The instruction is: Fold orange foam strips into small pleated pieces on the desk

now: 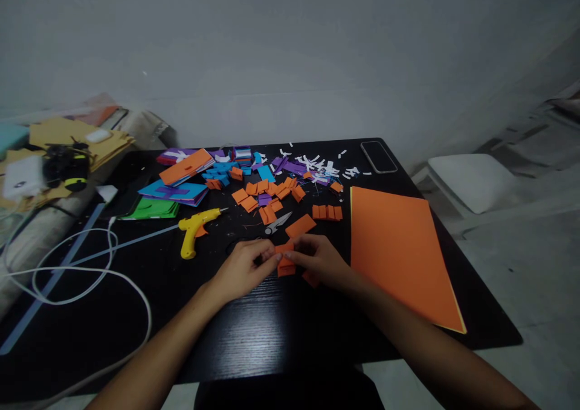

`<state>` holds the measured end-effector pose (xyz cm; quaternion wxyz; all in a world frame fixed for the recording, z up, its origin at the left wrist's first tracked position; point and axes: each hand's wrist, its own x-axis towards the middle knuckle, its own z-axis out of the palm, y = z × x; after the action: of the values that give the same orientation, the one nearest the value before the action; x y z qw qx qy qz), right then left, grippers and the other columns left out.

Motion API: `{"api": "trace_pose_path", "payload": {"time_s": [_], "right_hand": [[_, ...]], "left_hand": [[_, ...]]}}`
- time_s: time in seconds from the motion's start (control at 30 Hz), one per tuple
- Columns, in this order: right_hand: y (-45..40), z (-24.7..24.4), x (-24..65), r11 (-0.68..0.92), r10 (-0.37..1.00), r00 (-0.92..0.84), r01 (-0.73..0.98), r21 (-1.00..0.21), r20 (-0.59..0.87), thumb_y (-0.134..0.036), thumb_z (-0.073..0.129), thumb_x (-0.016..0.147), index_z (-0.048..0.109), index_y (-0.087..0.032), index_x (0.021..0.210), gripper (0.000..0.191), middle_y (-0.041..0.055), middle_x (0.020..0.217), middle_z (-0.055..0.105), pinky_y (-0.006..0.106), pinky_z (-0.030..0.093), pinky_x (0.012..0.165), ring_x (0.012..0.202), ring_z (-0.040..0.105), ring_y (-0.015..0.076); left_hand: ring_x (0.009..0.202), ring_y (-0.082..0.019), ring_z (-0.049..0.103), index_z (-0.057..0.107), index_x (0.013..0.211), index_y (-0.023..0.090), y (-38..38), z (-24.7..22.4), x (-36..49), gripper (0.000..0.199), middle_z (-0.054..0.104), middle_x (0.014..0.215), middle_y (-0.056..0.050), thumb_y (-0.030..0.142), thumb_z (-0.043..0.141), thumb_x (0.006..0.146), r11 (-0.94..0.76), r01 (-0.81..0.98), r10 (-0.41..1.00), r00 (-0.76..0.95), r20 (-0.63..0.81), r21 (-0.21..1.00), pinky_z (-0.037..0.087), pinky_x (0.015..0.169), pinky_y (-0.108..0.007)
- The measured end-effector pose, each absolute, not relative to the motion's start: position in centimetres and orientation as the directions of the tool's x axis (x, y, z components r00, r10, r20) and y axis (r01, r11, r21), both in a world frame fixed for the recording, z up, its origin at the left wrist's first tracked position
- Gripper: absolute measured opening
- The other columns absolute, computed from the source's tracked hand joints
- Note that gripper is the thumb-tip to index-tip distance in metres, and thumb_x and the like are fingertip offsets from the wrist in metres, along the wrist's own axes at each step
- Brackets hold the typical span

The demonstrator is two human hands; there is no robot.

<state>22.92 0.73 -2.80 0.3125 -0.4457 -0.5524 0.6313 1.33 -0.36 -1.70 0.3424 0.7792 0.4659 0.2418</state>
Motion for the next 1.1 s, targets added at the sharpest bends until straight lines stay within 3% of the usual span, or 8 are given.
{"api": "trace_pose_path", "payload": {"time_s": [1.1], "right_hand": [[0.99,-3.29,22.97,-0.171,0.891,-0.404,0.126,-0.977,-0.208,-0.049,0.077,0.079,0.069,-0.016,0.082,0.034,0.0026,0.077,0.069,0.030,0.049,0.067,0.070,0.063,0.0171]], "left_hand": [[0.063,-0.012,0.051,0.054,0.072,0.018,-0.16,-1.76,1.52,0.034,0.052,0.067,0.003,0.037,0.052,0.101,-0.313,0.570,0.887,0.461,0.019,0.760,0.036,0.060,-0.024]]}}
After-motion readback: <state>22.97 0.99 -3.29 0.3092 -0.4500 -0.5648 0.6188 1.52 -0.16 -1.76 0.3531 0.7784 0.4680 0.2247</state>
